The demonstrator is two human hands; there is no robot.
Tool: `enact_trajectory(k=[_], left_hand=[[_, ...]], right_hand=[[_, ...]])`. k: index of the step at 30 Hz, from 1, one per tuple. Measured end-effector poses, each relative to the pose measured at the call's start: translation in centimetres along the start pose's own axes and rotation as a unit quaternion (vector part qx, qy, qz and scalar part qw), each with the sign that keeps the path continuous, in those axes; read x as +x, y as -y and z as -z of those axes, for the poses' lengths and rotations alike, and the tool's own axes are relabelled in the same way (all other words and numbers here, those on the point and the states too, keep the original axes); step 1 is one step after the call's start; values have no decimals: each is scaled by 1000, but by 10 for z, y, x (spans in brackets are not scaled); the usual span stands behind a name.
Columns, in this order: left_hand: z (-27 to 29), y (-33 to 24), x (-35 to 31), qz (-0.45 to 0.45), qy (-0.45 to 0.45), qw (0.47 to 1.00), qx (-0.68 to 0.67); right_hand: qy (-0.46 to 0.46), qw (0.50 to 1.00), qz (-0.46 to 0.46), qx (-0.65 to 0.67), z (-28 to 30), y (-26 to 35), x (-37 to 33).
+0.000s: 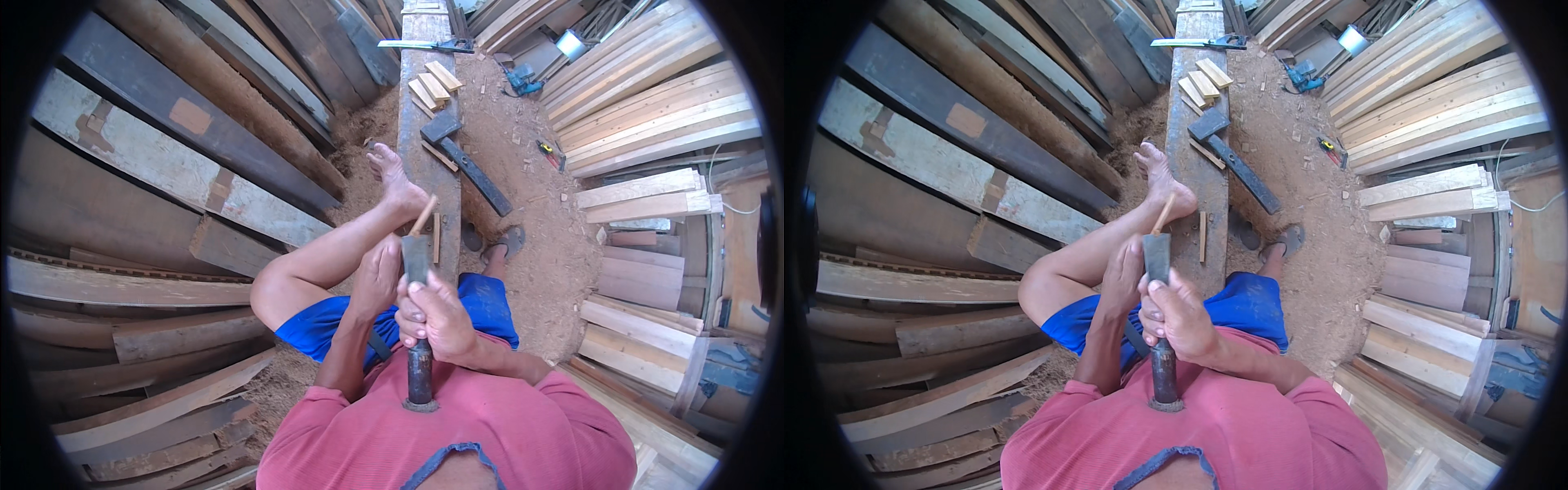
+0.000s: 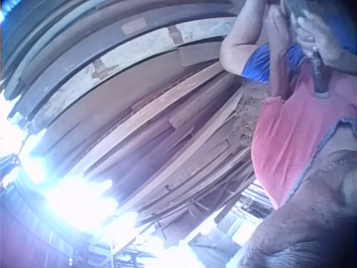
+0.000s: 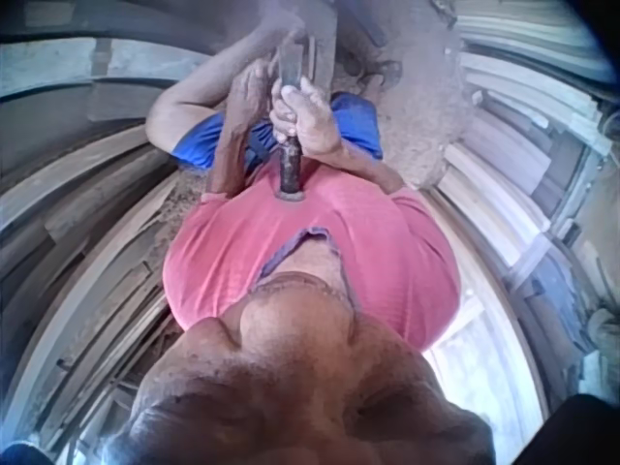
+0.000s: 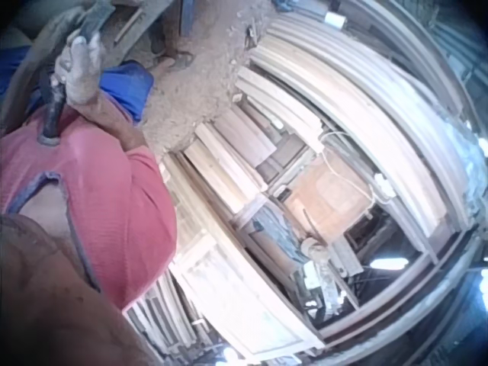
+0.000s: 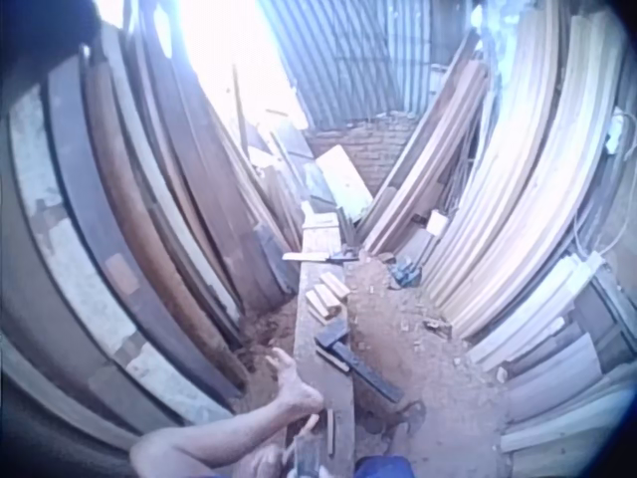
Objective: The person carves a small piece of wood by hand using a chisel and a mallet.
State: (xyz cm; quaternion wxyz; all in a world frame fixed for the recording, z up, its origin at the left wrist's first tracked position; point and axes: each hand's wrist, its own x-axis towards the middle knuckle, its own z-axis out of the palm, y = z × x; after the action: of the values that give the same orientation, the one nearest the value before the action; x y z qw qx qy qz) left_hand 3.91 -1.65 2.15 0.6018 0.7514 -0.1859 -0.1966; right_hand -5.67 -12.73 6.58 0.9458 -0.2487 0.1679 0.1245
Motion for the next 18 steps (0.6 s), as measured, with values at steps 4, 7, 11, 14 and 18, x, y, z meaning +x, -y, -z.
enact_trajectory(k=[4, 7, 11, 14, 18], left_hand=[[4, 9, -51, 8, 87, 994, 61], [8, 61, -83, 87, 53, 994, 46], [-4, 47, -65, 162, 23, 980, -110], [-19, 45, -35, 74, 34, 990, -115], [-22, 43, -18, 13, 65, 996, -56]], right_hand=[[-28, 994, 102, -14, 0, 24, -28], [-42, 976, 186, -107, 19, 38, -20], [-162, 898, 220, -345, 54, 49, 20], [-175, 863, 235, -412, 60, 47, 35], [-178, 837, 259, -449, 52, 51, 38]])
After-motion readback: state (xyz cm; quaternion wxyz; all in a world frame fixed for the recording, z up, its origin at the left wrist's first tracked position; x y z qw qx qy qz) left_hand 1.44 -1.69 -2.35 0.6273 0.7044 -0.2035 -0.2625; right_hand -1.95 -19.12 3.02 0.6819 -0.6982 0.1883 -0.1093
